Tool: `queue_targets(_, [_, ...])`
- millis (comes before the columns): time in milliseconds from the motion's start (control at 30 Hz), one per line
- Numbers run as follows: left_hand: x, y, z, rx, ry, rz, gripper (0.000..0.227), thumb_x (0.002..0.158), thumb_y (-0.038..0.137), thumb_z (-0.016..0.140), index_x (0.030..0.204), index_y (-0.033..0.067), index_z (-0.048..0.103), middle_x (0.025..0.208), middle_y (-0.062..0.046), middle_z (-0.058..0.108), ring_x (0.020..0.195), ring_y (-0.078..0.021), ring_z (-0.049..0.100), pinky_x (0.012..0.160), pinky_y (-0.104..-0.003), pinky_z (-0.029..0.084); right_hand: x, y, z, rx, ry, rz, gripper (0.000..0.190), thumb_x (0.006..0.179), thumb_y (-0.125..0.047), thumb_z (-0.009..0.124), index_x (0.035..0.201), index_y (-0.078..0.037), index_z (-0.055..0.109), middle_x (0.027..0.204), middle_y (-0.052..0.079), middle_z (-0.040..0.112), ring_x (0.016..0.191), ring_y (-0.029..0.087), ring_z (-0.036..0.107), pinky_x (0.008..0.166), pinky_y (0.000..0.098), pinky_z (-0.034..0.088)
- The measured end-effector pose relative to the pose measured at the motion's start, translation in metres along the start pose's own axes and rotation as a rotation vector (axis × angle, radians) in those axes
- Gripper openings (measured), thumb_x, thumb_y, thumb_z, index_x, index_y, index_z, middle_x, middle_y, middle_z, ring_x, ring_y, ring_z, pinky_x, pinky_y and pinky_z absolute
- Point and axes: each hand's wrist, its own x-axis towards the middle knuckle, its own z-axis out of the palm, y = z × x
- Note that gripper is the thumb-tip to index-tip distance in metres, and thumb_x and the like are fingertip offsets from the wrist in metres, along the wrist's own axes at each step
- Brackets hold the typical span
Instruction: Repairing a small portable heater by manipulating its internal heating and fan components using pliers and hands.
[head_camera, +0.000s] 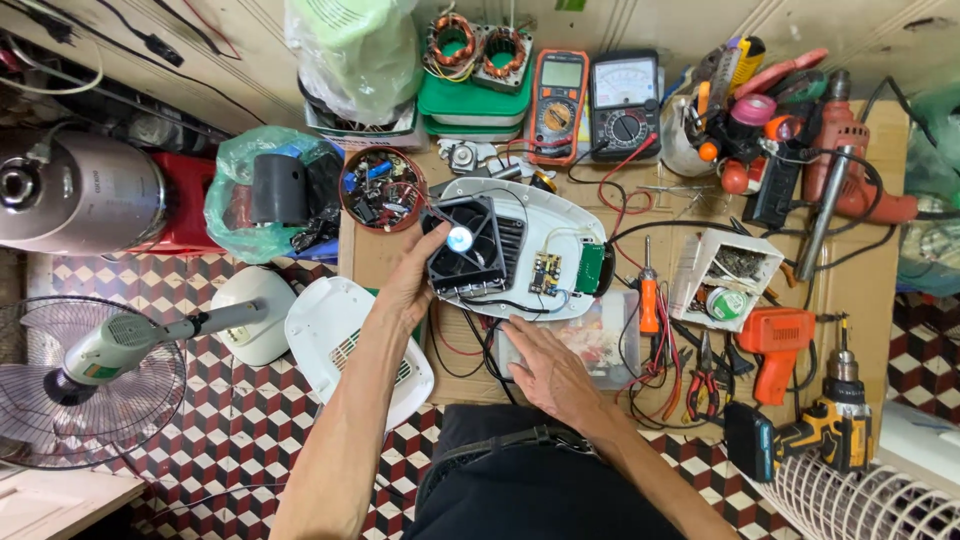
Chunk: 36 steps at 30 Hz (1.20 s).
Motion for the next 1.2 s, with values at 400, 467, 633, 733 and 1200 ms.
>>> queue_targets(400, [-0.004,-0.012,0.003,0.05,0.043,0.025,0.093,0.076,0.023,0.085,0.152,0.0024,0.034,0.133,-0.013,0.063,0.12,-0.0222,0.065,0.095,-0.035,0.058,0.0,0.012,0.006,0.027,0.022,-0.027,0.059,0.088,-0.017,0.069,0.141,-0.001,0.052,0.15,0.019,0.049,0.136,0.036,0.049,0.11,0.0413,0.042])
queue_targets(467, [-0.009,-0.01,0.005,0.085,0.029,0.035,0.094,0.076,0.025,0.085,0.153,0.0003,0.036,0.133,-0.015,0.063,0.12,-0.0227,0.065,0.096,-0.034,0.057,0.001,0.006,0.0,0.04,0.018,-0.017,0.057,0.089,-0.017,0.069,0.141,-0.001,0.052,0.15,0.019,0.049,0.136,0.036,0.049,0.11,0.0411,0.042])
queue_targets(633, [-0.013,-0.01,0.006,0.115,-0.027,0.04,0.099,0.076,0.026,0.084,0.156,0.0001,0.033,0.135,-0.015,0.063,0.123,-0.0207,0.062,0.1,-0.032,0.053,0.004,-0.01,-0.021,0.073,0.099,-0.03,0.05,0.091,-0.017,0.067,0.136,0.0,0.057,0.144,0.02,0.056,0.13,0.035,0.057,0.105,0.0413,0.047])
queue_targets(733, [-0.013,-0.012,0.003,0.118,-0.052,0.044,0.102,0.076,0.024,0.084,0.158,0.0022,0.026,0.136,-0.015,0.063,0.124,-0.0208,0.061,0.101,-0.032,0.051,0.009,-0.034,-0.05,0.282,-0.012,0.293,0.043,0.094,-0.019,0.06,0.135,-0.006,0.059,0.126,0.01,0.069,0.102,0.023,0.074,0.088,0.0342,0.061])
queue_targets(1200, [-0.023,-0.002,0.006,0.238,-0.106,0.003,0.102,0.075,0.024,0.084,0.158,0.0042,0.03,0.139,-0.014,0.062,0.127,-0.0232,0.061,0.104,-0.036,0.051,0.073,-0.036,-0.104,0.511,0.461,0.192,0.025,0.1,-0.017,0.065,0.119,-0.002,0.073,0.094,0.008,0.072,0.078,0.01,0.062,0.069,0.024,0.051])
